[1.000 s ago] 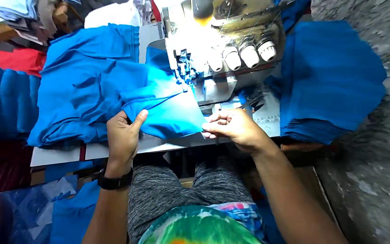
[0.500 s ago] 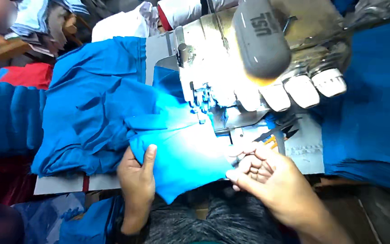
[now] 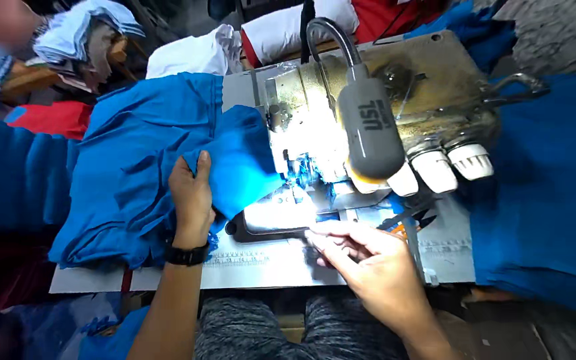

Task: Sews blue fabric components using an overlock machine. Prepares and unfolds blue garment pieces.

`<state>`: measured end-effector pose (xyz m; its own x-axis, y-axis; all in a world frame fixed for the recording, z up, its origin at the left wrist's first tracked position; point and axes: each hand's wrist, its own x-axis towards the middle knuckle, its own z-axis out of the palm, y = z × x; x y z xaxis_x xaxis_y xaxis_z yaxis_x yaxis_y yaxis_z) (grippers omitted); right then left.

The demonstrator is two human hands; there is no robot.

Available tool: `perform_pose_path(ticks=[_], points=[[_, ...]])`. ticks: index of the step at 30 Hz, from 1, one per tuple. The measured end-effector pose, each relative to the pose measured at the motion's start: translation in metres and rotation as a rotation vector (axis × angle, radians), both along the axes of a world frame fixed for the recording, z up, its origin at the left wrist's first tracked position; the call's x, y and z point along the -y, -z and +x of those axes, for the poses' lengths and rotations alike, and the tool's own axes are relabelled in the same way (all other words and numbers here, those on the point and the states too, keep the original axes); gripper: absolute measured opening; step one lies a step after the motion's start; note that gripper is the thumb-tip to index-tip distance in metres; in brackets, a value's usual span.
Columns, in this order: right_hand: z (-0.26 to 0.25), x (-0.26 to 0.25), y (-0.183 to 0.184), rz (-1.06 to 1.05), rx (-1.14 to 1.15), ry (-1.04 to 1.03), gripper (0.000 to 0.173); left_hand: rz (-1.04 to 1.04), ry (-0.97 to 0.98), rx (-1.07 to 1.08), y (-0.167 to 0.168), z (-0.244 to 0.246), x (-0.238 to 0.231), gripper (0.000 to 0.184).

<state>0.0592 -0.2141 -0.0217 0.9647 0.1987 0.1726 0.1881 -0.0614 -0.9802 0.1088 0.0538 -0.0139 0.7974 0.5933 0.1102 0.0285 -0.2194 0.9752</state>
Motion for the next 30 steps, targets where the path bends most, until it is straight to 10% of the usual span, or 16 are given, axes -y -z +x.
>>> perform_pose_path(ticks=[12,17,20,24,30], points=[[-0.027,-0.052,0.016,0.092,-0.175,-0.020,0.017,-0.058,-0.077,-0.064,0.037,-0.124,0.076,0.036],[-0.016,-0.038,0.010,0.350,-0.443,-0.133,0.016,-0.099,0.346,-0.216,0.043,-0.156,0.113,0.029],[0.013,0.004,0.009,0.106,-0.313,-0.098,0.011,0.102,0.721,-0.213,0.010,-0.141,0.081,0.016],[0.031,0.015,0.002,-0.155,-0.112,0.066,0.010,0.573,0.264,0.178,-0.034,-0.097,0.059,0.015],[-0.008,0.006,0.008,0.046,0.117,0.391,0.004,0.712,0.459,-0.029,0.008,-0.053,0.055,0.046]])
